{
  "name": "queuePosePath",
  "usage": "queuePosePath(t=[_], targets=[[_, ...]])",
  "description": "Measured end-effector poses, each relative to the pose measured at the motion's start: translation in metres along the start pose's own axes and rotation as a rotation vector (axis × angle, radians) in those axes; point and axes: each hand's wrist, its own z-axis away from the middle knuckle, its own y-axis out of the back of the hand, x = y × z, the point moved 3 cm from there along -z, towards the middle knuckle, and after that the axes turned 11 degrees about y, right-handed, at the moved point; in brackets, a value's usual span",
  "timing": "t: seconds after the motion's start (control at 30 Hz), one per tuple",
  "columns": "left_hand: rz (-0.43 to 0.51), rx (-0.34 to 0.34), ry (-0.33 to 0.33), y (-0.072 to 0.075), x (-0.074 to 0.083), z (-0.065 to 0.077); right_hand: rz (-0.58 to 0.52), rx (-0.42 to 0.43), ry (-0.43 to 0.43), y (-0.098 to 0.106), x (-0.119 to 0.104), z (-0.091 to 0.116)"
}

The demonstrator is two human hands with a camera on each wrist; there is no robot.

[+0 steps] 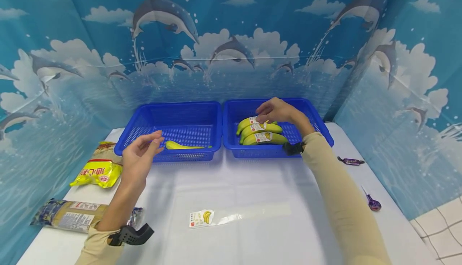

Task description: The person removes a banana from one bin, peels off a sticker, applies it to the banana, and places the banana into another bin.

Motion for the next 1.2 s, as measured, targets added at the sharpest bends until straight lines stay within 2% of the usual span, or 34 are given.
queuePosePath(t=[0.13, 0.23, 0.37, 0.5, 0.6, 0.73, 1.0, 1.1, 1.2], targets=[[-0.050, 0.166, -0.091, 0.023, 0.001, -0.011, 0.057, -0.032, 0.071, -0.013, -0.013, -0.003], [-0.070, 0.258, -0.115, 0.040, -0.003, -0.022, 0.070, -0.036, 0.121, -0.020, -0.021, -0.003], [-0.084, 0.365, -0.095, 0.062, -0.008, -0.035, 0.063, -0.042, 0.170, -0.029, -0.033, -0.004], [-0.098, 0.435, -0.028, 0.082, -0.012, -0.043, 0.058, -0.051, 0.221, -0.037, -0.043, -0.006], [-0.101, 0.438, 0.073, 0.095, -0.016, -0.049, 0.067, -0.062, 0.262, -0.042, -0.048, -0.011], [-0.114, 0.404, 0.184, 0.110, -0.021, -0.055, 0.059, -0.077, 0.301, -0.050, -0.055, -0.017], [-0.328, 0.238, 0.368, 0.123, -0.037, -0.062, -0.011, -0.121, 0.280, -0.067, -0.072, -0.029], [-0.324, 0.230, 0.405, 0.126, -0.043, -0.065, -0.026, -0.161, 0.303, -0.073, -0.084, -0.035], [-0.253, 0.253, 0.436, 0.129, -0.047, -0.068, -0.053, -0.209, 0.322, -0.079, -0.095, -0.044]])
